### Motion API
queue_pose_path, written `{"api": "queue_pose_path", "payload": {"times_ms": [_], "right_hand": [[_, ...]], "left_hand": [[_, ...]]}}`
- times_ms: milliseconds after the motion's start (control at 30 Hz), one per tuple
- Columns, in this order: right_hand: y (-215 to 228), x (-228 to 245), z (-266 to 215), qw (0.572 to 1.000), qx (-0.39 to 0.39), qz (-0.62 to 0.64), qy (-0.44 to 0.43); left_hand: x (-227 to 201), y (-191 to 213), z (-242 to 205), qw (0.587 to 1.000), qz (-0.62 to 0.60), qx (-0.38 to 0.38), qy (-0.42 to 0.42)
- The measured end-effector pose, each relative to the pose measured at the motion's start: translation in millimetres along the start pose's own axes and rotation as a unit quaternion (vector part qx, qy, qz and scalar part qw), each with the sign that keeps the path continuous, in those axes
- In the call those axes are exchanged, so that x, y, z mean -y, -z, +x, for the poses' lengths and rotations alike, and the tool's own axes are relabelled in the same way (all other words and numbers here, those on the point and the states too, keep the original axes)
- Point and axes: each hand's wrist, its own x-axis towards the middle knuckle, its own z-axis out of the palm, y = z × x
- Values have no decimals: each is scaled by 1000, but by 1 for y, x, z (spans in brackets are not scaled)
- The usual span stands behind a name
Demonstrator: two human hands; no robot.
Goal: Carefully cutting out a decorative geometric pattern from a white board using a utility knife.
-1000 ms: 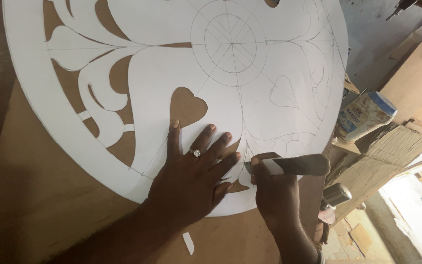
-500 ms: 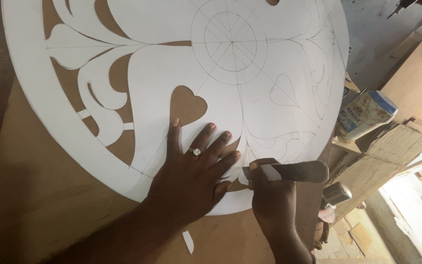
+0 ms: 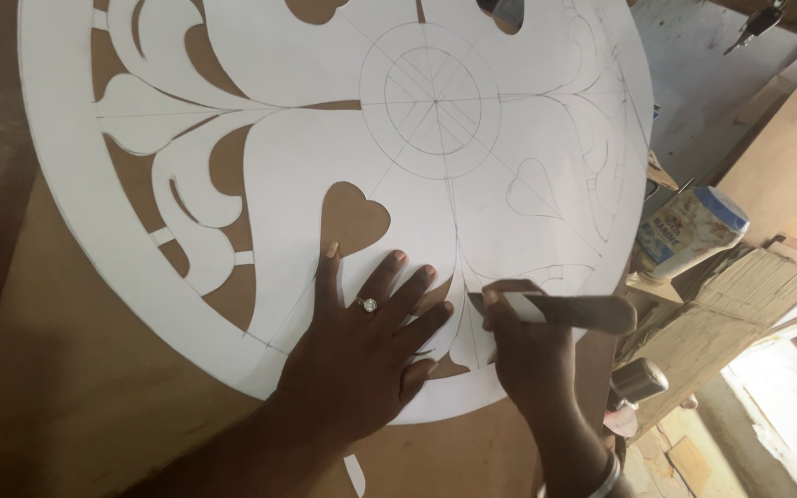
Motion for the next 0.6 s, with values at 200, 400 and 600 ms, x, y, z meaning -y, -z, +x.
{"api": "queue_pose_path", "payload": {"times_ms": [200,400,600], "right_hand": [[-2,7,8,998,29,-59,-17],[-2,9,10,996,31,-72,-34],[2,28,14,988,69,-132,46]], "left_hand": [[0,-2,0,1000,10,14,6],[1,-2,0,1000,10,15,8],[-2,1,-1,1000,-6,-7,8]]}}
